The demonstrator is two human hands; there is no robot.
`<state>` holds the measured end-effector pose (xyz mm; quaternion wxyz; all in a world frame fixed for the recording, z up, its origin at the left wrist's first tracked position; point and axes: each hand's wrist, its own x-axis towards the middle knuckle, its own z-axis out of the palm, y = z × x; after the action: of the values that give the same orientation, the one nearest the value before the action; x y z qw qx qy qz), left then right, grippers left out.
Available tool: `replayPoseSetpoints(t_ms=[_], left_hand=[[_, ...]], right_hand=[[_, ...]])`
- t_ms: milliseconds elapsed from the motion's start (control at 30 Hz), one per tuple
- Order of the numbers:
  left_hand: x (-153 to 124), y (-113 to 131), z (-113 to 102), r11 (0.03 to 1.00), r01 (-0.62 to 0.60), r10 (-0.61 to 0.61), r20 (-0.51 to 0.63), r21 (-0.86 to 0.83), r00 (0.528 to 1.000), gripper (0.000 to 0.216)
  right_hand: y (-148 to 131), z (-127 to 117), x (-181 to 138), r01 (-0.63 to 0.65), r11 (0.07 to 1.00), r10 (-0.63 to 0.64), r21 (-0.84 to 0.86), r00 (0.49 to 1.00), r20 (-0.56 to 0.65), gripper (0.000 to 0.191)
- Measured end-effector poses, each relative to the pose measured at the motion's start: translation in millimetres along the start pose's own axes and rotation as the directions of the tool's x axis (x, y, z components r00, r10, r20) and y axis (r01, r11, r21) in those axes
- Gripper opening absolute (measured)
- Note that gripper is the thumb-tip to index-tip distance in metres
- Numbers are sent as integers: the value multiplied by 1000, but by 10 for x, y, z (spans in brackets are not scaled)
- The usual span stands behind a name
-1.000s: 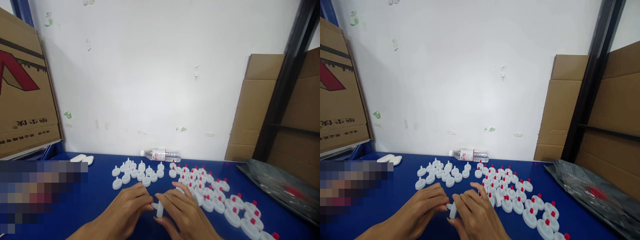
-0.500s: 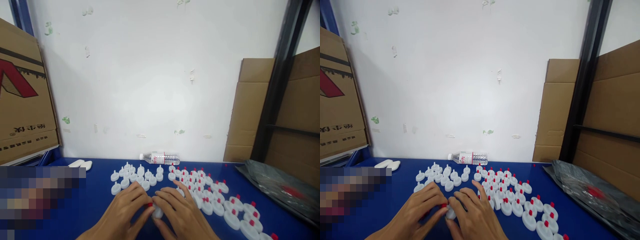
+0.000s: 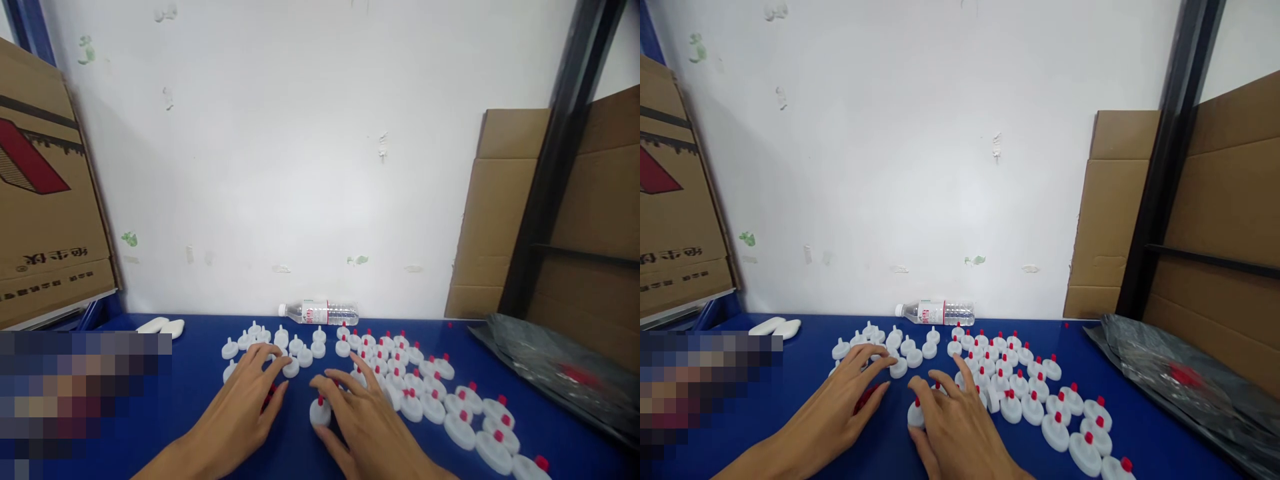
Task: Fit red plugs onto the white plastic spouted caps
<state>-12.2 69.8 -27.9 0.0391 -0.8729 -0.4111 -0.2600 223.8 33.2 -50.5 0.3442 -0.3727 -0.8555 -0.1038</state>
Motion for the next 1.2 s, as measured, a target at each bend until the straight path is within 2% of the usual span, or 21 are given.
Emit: replayPoseSetpoints(t_ms=[67,167,267,400,500,600,800,933,1067,1200], left_hand=[[-12,-51,47,999,14,-14,2,29,1000,36],[-29,-112,101,998,15,-17,25,62,1000,45],[-47,-141,126,997,1,-2,19,76,1000,55],[-41,-114,91,998,-12,13,-22,65,1000,51],[1,-73,37,999,-37,37,-23,-9,999,40],[47,-46,8,994,-37,37,1,-102,999,21],[47,55,-14,931,4,-7,-5,-365,1000,10],[37,163,-83,885,-19,0,-40,-465,999,10],[71,151,-179,908,-17,13,-14,-418,1000,14],[115,0,-276,976,-28,37,39,-216,999,20]], right_hand=[[-12,-3,-5,9,1000,-9,-10,1000,30,41],[9,2,-6,30,999,-28,-30,997,72,25],[87,-9,2,-30,995,37,-96,997,71,12],[172,-80,25,-80,981,96,-178,992,87,18],[143,-132,47,-61,982,77,-177,993,85,20],[68,-153,62,-44,989,56,-143,995,86,24],[-16,-167,57,-12,998,14,-54,999,34,49],[-58,-191,66,23,999,-23,44,1000,-1,35],[-99,-214,91,-5,997,8,76,999,-35,32],[-101,-192,82,-15,995,18,99,999,-31,27]])
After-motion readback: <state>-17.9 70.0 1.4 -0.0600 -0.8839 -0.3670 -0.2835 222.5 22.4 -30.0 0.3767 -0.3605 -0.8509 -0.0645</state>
